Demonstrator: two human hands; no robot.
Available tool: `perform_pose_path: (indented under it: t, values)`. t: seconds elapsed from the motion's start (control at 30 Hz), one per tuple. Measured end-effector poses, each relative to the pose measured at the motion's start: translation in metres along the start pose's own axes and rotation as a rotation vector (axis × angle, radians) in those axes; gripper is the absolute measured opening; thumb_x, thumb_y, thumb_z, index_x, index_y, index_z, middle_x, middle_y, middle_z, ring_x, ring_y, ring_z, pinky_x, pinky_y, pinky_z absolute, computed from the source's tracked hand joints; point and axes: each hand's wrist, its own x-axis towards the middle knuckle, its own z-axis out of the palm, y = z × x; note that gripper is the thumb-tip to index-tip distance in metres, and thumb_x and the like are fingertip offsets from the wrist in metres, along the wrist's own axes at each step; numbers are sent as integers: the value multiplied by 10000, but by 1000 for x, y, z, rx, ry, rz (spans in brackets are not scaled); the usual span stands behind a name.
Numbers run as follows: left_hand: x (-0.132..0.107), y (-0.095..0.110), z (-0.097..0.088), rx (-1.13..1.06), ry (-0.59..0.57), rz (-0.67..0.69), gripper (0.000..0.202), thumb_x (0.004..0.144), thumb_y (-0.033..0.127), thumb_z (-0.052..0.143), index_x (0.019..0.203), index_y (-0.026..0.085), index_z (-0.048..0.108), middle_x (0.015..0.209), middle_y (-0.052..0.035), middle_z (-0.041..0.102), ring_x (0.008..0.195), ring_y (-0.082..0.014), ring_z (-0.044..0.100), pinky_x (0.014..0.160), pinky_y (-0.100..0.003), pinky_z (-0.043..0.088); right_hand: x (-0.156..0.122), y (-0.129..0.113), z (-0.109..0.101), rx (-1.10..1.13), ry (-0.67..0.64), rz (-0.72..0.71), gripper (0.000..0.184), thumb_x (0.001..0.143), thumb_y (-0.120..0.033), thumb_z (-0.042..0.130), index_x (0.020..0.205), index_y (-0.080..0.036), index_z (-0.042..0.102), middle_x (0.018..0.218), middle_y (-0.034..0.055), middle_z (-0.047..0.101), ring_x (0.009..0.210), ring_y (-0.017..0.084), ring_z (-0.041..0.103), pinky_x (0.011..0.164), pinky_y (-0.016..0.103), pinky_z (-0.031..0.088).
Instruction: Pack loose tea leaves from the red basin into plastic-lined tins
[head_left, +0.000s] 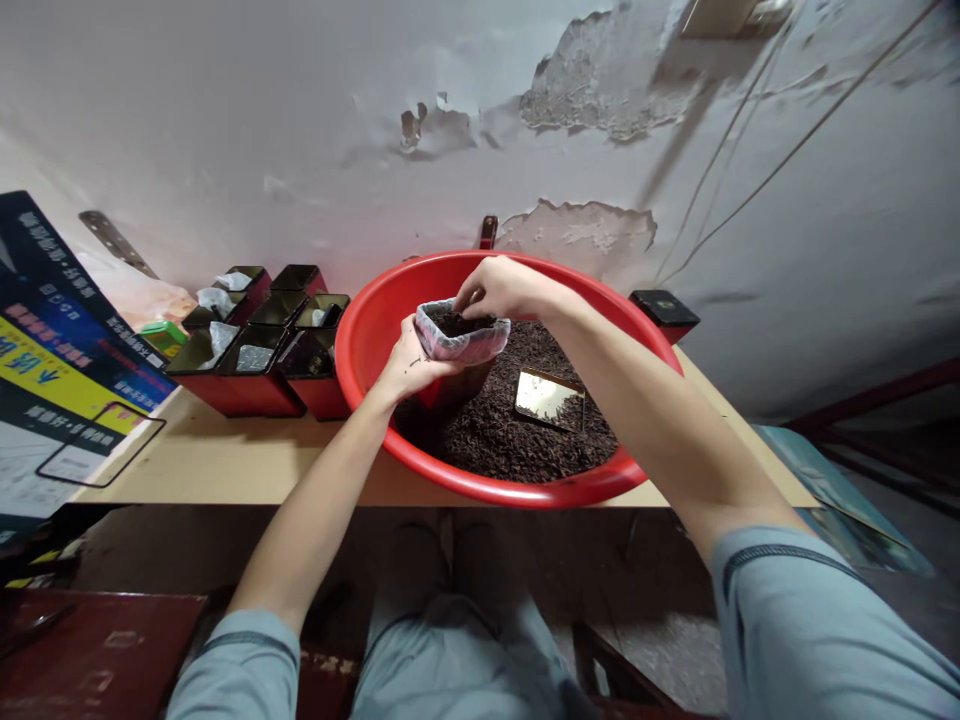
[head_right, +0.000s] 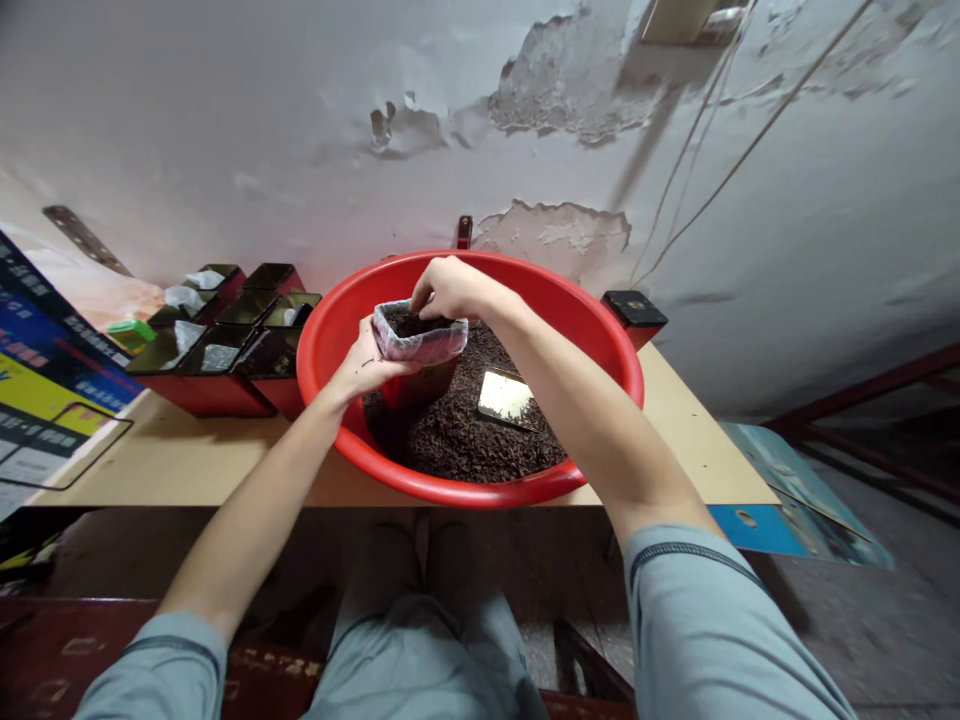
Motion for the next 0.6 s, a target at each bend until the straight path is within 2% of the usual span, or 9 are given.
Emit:
perform_pose_path:
  t: [0.13,0.17,0.3,0.33,0.37,0.4,0.47,0.53,0.6]
  values:
    - [-1,2,-1,-7,-12,10,1042,521,274,988,1399,186,433,1528,-185,560,1462,-384,549,1257,-525,417,-3,4,-2,57,-13,-52,274,716,-60,789,887,-249,888,856,-7,833,852,207,783,895,319,632]
    - [-2,4,-1,1,-11,7,1026,526,277,986,1391,188,441,1517,-184,571,1451,-384,561,1249,-525,428,-6,7,-2,88,18,-59,254,711,-67,789,861,-249,883,841,-8,827,844,212,780,900,336,636]
    - [-5,12,-3,110,56,-22,957,545,313,993,1344,178,483,1443,-190,635,1407,-397,605,1228,-535,451,-23,27,2,189,410,15,175,824,-149,731,933,-191,860,908,52,810,902,240,764,945,419,628]
    - [-5,13,-5,142,94,-36,947,547,314,995,1335,177,488,1421,-191,651,1398,-403,612,1227,-541,452,-30,31,6,173,462,56,171,844,-157,717,949,-180,851,921,68,803,911,249,760,946,433,625]
    - [-4,13,-6,170,141,-50,941,548,311,996,1329,178,489,1405,-190,662,1394,-409,615,1226,-549,453,-37,34,12,134,451,103,164,854,-162,714,954,-173,843,924,83,797,914,259,758,943,445,623]
    - [-3,12,-7,194,193,-61,939,546,306,998,1325,182,490,1396,-190,667,1395,-416,614,1227,-558,451,-44,35,20,77,374,146,153,858,-171,723,957,-167,839,922,99,793,916,274,760,937,455,622]
    - [-1,9,-10,235,298,-66,948,536,298,1003,1325,192,488,1400,-192,662,1408,-427,599,1235,-575,443,-57,27,44,-49,77,173,208,862,-242,776,1037,-149,840,998,148,795,959,317,768,946,470,619]
    - [1,6,-12,270,381,-61,975,527,298,1006,1339,198,476,1417,-191,648,1426,-433,581,1247,-591,429,-68,11,73,-144,-252,111,532,848,-413,840,1305,-147,779,1293,224,739,1132,389,746,1009,497,601]
    - [2,5,-13,300,409,-67,995,534,308,1003,1360,195,458,1436,-195,631,1438,-436,569,1253,-607,417,-74,-8,102,-226,-459,77,938,806,-572,859,1614,-223,532,1658,264,455,1404,507,573,1100,591,541]
